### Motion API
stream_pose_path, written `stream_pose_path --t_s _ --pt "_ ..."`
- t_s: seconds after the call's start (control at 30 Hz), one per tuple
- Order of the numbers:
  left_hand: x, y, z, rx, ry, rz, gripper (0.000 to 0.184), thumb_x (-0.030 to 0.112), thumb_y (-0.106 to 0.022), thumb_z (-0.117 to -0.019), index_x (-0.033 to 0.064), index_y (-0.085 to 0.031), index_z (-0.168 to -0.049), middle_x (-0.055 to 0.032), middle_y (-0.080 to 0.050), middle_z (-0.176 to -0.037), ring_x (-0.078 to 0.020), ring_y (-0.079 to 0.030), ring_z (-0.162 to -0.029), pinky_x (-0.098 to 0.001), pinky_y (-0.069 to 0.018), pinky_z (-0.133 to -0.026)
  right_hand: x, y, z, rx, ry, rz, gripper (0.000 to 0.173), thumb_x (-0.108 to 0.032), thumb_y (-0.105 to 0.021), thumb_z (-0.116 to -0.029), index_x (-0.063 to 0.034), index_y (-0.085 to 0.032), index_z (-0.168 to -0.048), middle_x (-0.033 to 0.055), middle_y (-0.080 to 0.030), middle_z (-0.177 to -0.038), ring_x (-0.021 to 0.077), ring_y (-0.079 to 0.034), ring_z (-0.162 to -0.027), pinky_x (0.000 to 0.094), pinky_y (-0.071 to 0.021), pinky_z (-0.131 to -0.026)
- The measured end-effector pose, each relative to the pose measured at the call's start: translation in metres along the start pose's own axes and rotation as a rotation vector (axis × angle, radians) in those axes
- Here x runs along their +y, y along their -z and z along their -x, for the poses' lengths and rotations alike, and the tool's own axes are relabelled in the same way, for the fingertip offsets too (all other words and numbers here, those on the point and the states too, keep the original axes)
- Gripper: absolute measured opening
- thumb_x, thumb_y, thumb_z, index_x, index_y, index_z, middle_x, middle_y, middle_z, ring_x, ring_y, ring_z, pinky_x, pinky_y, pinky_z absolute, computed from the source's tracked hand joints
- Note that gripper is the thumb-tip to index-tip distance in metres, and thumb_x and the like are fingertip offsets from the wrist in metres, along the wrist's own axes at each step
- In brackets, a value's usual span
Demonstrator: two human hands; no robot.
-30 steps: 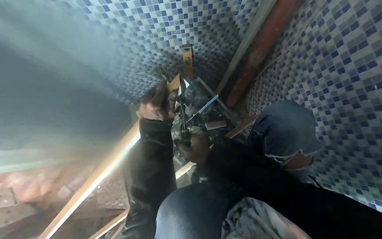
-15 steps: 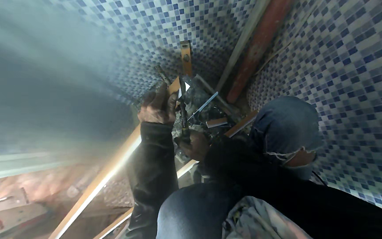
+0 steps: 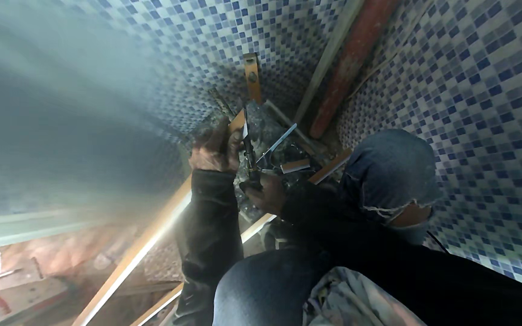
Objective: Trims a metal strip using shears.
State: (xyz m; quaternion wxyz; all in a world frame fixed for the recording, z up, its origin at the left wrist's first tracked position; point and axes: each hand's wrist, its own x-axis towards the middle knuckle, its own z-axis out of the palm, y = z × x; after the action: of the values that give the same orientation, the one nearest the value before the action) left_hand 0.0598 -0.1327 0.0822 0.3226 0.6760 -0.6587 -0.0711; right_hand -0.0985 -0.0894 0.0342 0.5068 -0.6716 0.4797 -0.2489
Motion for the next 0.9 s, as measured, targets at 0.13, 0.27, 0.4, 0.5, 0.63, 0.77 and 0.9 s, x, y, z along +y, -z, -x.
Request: stream_pose_path --t_s 0.13,0.27,0.4,0.5,0.63,0.77,0.9 --pt "-0.003 0.004 -0.002 -0.097 0.01 0.102 0.054 0.046 -0.049 -0.105 0.0042 -0.066 -0.134 -0.0218 -0.074 -0.112 -0.036 -0.074 -0.098 -0.0565 -0.0562 -0.089 -0.004 0.007 0.002 -0.032 -0.101 -0.045 0.033 -0.031 -0.063 -0.0997 0.001 -0.068 -0.106 0.013 -0.068 -0.081 0.0228 -0.067 -0.073 0.0466 -0.0572 -0.07" --pt "0.002 0.017 -0.01 -0.204 0.085 0.228 0.044 0.034 -0.05 -0.1063 0.0039 -0.067 -0.133 -0.0183 -0.075 -0.112 -0.0246 -0.074 -0.097 -0.045 -0.0569 -0.092 -0.014 0.02 0.02 -0.035 -0.197 -0.065 0.031 -0.027 -0.064 -0.0998 0.0019 -0.067 -0.112 0.0131 -0.069 -0.085 0.0205 -0.067 -0.075 0.0429 -0.0568 -0.073" --pt "0.003 0.025 -0.016 -0.226 0.112 0.311 0.037 0.028 -0.049 -0.1065 0.0055 -0.07 -0.127 -0.0085 -0.073 -0.094 -0.0071 -0.062 -0.072 -0.0296 -0.0526 -0.071 -0.02 0.041 0.036 -0.099 -0.254 -0.039 0.033 -0.026 -0.065 -0.1003 0.0039 -0.067 -0.114 0.0142 -0.068 -0.089 0.0195 -0.065 -0.079 0.0395 -0.0552 -0.078" --pt "0.001 0.027 -0.019 -0.228 0.121 0.344 0.036 0.027 -0.05 -0.1061 0.0053 -0.071 -0.125 -0.005 -0.07 -0.085 -0.0041 -0.056 -0.065 -0.0267 -0.0496 -0.065 -0.02 0.054 0.042 -0.108 -0.237 0.016 0.033 -0.029 -0.064 -0.1006 0.0025 -0.068 -0.11 0.0128 -0.068 -0.087 0.0187 -0.066 -0.077 0.0396 -0.0556 -0.077" --pt "-0.002 0.028 -0.02 -0.234 0.116 0.384 0.035 0.028 -0.05 -0.1061 0.0072 -0.072 -0.123 -0.0004 -0.069 -0.08 -0.0009 -0.054 -0.062 -0.024 -0.0489 -0.062 -0.025 0.075 0.043 -0.148 -0.237 0.097 0.035 -0.026 -0.064 -0.0996 -0.0001 -0.066 -0.123 0.0148 -0.07 -0.098 0.0215 -0.068 -0.086 0.0418 -0.0565 -0.083" --pt "-0.003 0.028 -0.02 -0.232 0.11 0.392 0.034 0.029 -0.051 -0.1058 0.007 -0.073 -0.12 -0.0003 -0.068 -0.079 -0.002 -0.055 -0.061 -0.0255 -0.0498 -0.063 -0.02 0.083 0.044 -0.099 -0.153 0.145 0.034 -0.023 -0.067 -0.0967 0.0007 -0.067 -0.121 0.0157 -0.072 -0.102 0.022 -0.07 -0.09 0.0431 -0.058 -0.085" --pt "0.0 0.029 -0.02 -0.252 0.149 0.431 0.032 0.027 -0.052 -0.1057 0.0064 -0.073 -0.119 0.0005 -0.068 -0.08 0.0 -0.053 -0.06 -0.0229 -0.0483 -0.062 -0.016 0.085 0.042 -0.066 -0.05 0.146 0.031 -0.022 -0.067 -0.0954 0.0007 -0.07 -0.117 0.014 -0.072 -0.098 0.0183 -0.069 -0.083 0.0385 -0.059 -0.079"
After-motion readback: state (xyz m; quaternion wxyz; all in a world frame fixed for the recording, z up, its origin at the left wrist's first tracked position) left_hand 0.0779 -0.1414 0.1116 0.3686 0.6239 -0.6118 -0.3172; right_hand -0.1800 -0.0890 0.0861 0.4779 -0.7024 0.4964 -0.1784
